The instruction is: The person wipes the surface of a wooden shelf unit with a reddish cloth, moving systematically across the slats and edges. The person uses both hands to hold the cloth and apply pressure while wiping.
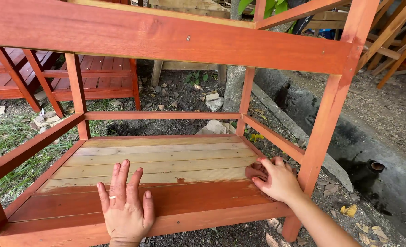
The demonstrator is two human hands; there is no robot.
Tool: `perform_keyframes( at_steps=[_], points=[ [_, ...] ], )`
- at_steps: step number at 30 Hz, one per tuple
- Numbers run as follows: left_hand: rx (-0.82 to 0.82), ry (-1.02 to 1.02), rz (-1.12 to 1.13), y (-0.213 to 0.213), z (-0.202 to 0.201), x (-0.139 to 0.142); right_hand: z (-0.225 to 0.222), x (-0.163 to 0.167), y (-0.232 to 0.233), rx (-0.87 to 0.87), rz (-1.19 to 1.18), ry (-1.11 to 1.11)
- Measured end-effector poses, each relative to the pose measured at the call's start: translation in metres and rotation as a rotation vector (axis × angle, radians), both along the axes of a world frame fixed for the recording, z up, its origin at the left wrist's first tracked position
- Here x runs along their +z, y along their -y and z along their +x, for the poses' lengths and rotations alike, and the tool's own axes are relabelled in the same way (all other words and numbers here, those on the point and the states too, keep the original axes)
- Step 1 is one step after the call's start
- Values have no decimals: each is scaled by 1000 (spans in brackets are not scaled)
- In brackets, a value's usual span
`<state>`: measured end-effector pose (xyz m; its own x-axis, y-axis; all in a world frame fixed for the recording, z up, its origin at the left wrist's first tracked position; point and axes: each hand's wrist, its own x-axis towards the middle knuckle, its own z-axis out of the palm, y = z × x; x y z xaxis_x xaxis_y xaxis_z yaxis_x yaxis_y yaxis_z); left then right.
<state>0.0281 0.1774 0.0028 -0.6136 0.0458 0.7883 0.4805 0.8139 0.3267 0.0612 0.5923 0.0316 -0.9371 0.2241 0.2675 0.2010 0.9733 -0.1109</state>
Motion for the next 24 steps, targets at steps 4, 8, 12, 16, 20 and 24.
perform_keyframes(
  at_steps=[4,8,12,16,20,24],
  points=[
    [-14,5,16,-1,1,1,-11,6,30,-152,-81,157],
    [-23,5,18,-1,0,-3,-24,8,104,83,-185,51],
    [-39,-16,34,2,-2,-2,-51,-15,214,441,-260,-52],
    [-44,17,38,5,-1,1,-32,-10,207,508,-498,-107],
    [-42,46,16,3,0,0,-1,6,93,177,-424,75],
    [-41,35,-24,-1,-1,-3,9,5,21,103,-140,-164]
  ],
)
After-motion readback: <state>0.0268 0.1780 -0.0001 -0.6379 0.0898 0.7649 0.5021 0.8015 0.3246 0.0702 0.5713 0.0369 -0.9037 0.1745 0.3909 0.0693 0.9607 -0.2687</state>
